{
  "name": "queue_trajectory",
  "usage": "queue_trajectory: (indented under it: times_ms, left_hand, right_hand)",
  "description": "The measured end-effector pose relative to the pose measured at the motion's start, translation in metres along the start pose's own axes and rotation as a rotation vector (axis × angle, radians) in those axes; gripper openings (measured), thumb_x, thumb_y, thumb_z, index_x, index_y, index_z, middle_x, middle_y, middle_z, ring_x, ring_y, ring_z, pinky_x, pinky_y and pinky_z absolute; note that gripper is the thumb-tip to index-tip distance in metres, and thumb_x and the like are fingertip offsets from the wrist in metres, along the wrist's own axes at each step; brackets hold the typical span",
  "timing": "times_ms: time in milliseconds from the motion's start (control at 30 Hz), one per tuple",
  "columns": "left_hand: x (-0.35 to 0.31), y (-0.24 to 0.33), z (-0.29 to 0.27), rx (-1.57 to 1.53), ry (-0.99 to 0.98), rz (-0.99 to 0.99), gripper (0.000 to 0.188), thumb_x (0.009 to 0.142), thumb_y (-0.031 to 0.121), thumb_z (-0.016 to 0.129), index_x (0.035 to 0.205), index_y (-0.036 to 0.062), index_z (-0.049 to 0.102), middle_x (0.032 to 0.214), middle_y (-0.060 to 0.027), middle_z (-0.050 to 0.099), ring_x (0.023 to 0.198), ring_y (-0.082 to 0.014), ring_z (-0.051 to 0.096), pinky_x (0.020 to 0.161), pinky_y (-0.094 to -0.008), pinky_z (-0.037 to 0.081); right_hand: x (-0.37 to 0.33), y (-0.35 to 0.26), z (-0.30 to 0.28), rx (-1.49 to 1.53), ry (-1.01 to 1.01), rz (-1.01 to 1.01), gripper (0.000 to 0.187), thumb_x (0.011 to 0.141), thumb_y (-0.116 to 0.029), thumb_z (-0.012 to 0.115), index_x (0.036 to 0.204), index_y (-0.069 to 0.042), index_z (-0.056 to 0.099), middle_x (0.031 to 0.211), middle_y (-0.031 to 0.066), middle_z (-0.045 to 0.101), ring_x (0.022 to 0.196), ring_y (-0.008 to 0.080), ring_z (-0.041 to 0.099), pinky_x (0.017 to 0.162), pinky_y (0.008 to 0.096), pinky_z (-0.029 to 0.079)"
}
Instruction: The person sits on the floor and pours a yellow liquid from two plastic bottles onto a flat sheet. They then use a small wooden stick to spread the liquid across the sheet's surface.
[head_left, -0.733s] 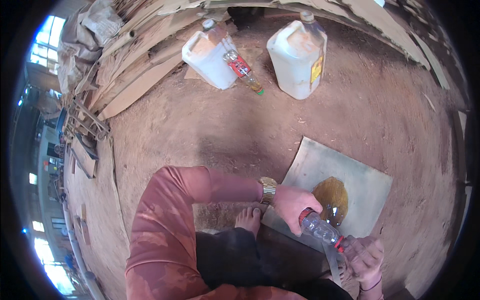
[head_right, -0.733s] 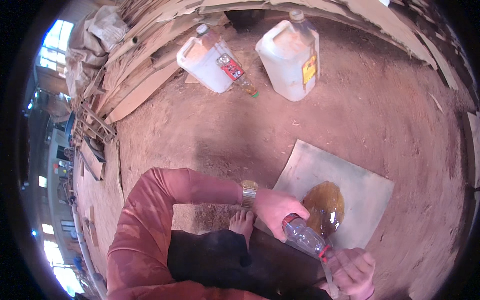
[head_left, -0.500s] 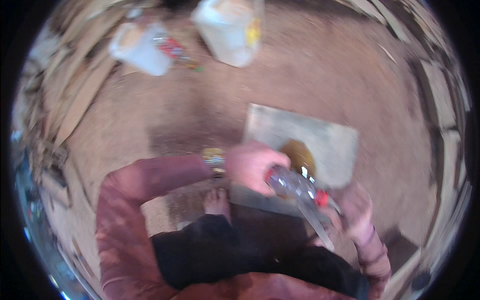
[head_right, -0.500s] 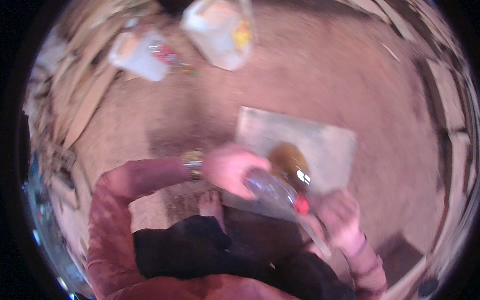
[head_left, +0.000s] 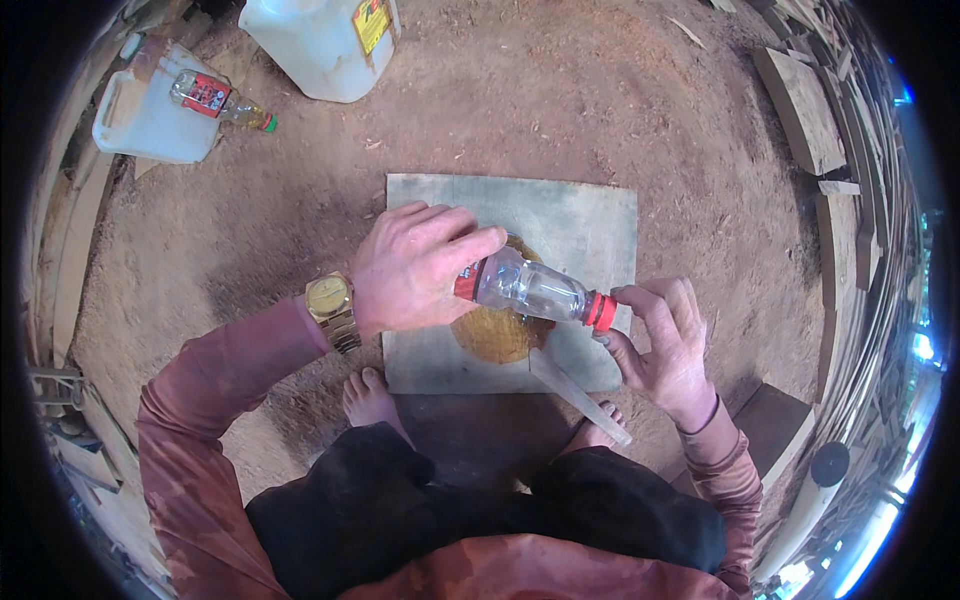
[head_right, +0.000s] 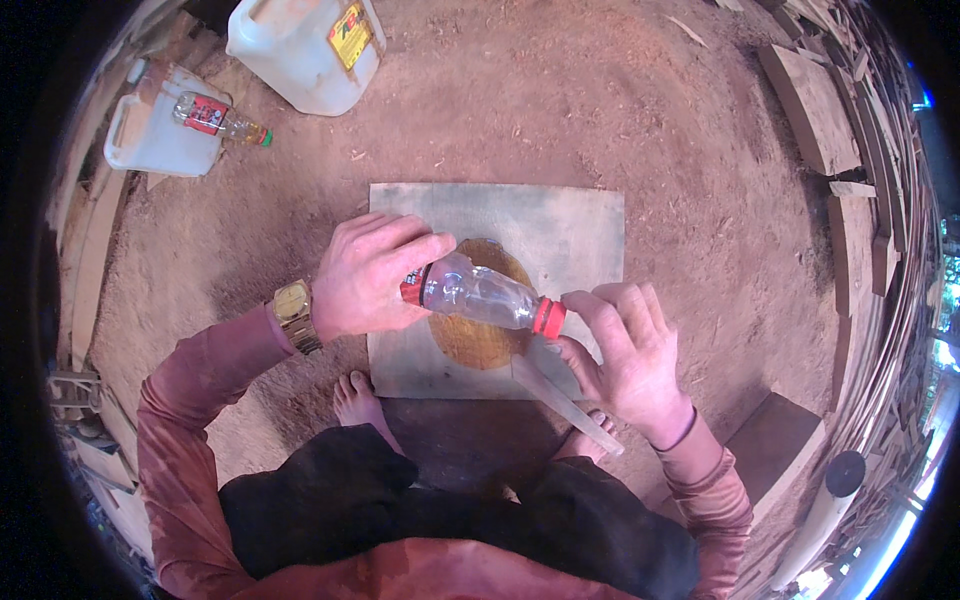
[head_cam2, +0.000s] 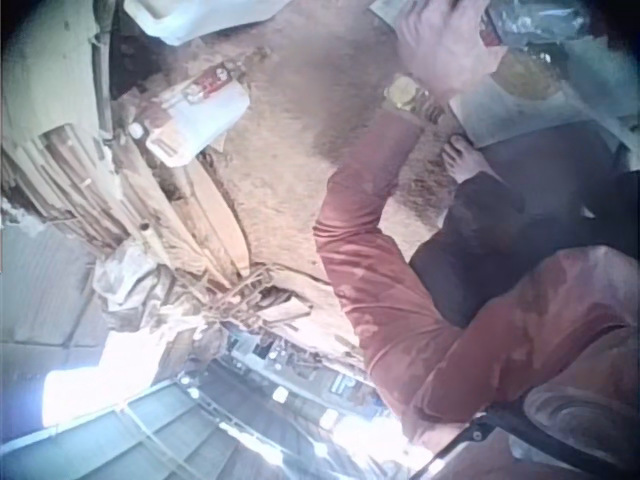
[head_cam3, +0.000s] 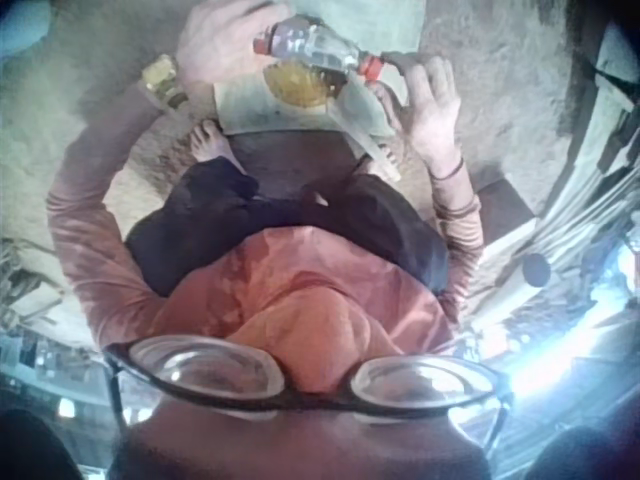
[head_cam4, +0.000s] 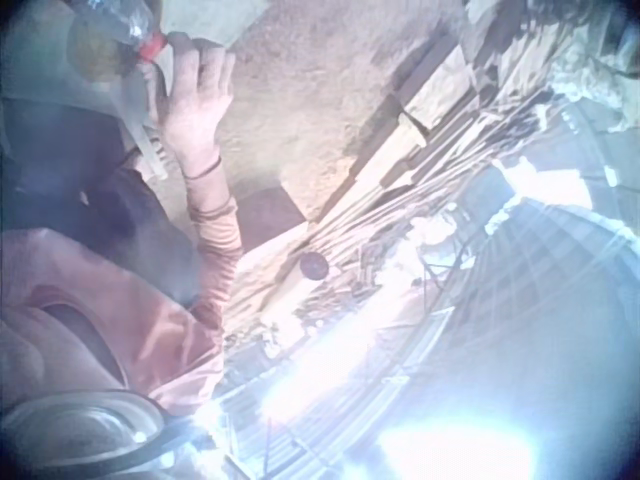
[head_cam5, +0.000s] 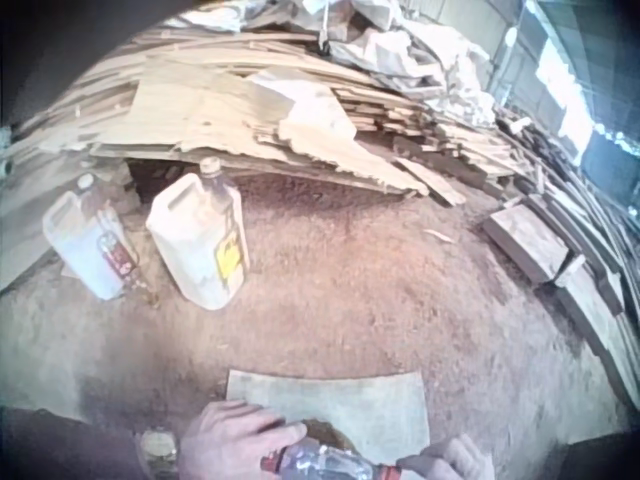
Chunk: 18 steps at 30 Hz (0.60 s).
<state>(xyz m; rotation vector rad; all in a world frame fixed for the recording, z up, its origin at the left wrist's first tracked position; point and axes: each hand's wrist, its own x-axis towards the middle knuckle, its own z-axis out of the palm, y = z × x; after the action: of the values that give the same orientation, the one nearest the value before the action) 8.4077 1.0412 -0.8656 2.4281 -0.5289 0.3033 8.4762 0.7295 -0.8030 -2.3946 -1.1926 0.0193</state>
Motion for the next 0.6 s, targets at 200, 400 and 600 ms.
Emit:
queue_trajectory:
  times_ms: [200, 400, 600]
  left_hand:
    - [0.007, -0.003, -0.002, 0.166, -0.054, 0.086, 0.056, 0.065, 0.018, 0.083, 0.119, 0.0097, 0.069, 0.101, -0.0081, 0.063, 0.090, -0.0271, 0.067, 0.078, -0.0394, 0.051]
    - [0.009, -0.005, 0.002, 0.193, -0.039, 0.061, 0.056, 0.064, 0.018, 0.082, 0.118, 0.0106, 0.069, 0.100, -0.0079, 0.063, 0.091, -0.0261, 0.066, 0.079, -0.0390, 0.051]
    - [0.014, -0.008, 0.007, 0.165, -0.015, 0.059, 0.056, 0.063, 0.020, 0.083, 0.117, 0.0113, 0.070, 0.101, -0.0080, 0.063, 0.090, -0.0258, 0.065, 0.078, -0.0391, 0.050]
  right_hand:
    - [-0.004, 0.002, 0.011, 0.478, -0.323, 0.359, 0.048, 0.103, -0.049, 0.059, 0.109, -0.002, 0.068, 0.083, 0.0144, 0.060, 0.083, 0.0332, 0.063, 0.069, 0.0429, 0.052]
    - [0.000, 0.010, 0.008, 0.284, -0.114, 0.257, 0.050, 0.105, -0.049, 0.056, 0.109, -0.001, 0.066, 0.087, 0.0160, 0.060, 0.084, 0.0343, 0.062, 0.070, 0.0422, 0.051]
    - [-0.002, 0.000, 0.022, 0.291, -0.042, 0.244, 0.042, 0.106, -0.046, 0.057, 0.108, -0.004, 0.065, 0.092, 0.0156, 0.061, 0.083, 0.0302, 0.062, 0.069, 0.0399, 0.051]
